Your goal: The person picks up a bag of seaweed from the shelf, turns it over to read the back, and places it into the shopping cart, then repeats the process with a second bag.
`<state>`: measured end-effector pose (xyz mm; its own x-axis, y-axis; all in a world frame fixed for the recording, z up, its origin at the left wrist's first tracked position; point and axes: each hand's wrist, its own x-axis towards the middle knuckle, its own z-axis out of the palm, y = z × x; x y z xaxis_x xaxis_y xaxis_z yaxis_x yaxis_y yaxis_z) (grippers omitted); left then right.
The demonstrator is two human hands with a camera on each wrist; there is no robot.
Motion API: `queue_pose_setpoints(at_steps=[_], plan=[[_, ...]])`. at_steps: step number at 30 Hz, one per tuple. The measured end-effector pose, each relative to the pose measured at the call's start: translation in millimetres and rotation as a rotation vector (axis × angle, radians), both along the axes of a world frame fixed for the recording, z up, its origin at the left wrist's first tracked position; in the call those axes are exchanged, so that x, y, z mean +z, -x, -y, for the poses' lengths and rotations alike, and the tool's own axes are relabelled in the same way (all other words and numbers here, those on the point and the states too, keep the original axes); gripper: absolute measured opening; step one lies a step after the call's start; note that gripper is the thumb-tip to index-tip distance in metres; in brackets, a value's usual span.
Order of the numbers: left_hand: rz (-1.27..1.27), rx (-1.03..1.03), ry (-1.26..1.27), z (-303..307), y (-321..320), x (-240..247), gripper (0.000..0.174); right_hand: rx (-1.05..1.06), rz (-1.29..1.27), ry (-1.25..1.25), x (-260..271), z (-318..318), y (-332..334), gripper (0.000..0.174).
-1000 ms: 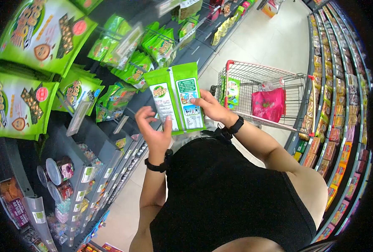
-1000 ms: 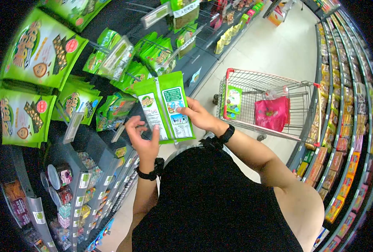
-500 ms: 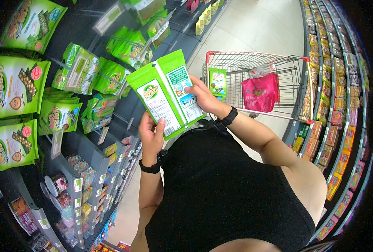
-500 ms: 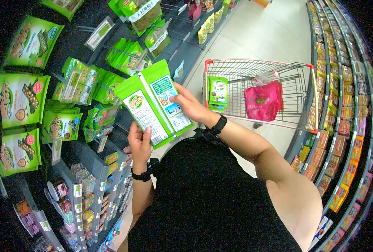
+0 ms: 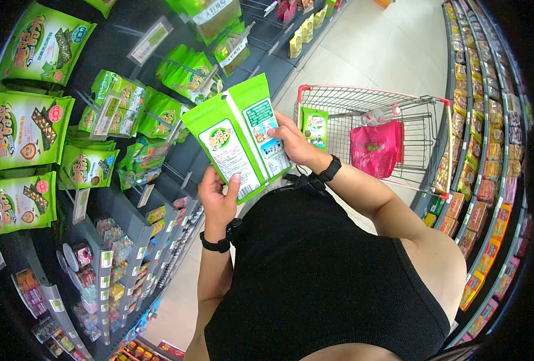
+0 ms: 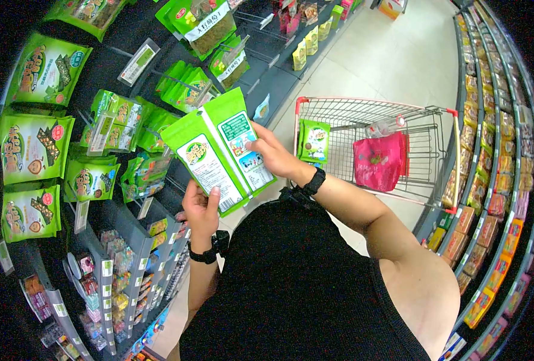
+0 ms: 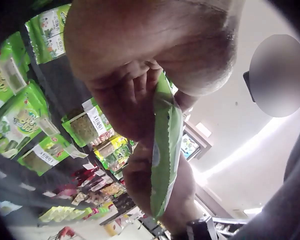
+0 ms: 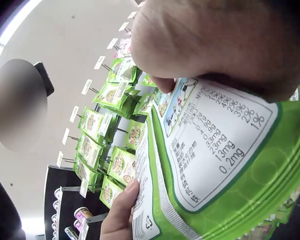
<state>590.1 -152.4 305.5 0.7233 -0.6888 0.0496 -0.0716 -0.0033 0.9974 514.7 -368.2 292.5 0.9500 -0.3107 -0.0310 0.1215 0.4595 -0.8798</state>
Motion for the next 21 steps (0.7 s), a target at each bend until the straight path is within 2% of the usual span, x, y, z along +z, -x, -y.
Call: queue_pose_setpoints(at_steps=[11,14,21], plan=[[0.025,0.014,-0.023,0.7,5.8,12.3,0.03,0.054,0.037,-0.023,-2.7,2.7,-10.4,0.05],[0.056,0.088,-0.005,2.2,6.3,15.9,0.021,0.053,0.054,-0.043,-0.8,-1.1,-12.3,0.051],[0.079,0.07,-0.017,0.2,3.4,23.0,0.022,0.045,0.062,-0.042,-7.9,-5.0,-15.7,0.052]])
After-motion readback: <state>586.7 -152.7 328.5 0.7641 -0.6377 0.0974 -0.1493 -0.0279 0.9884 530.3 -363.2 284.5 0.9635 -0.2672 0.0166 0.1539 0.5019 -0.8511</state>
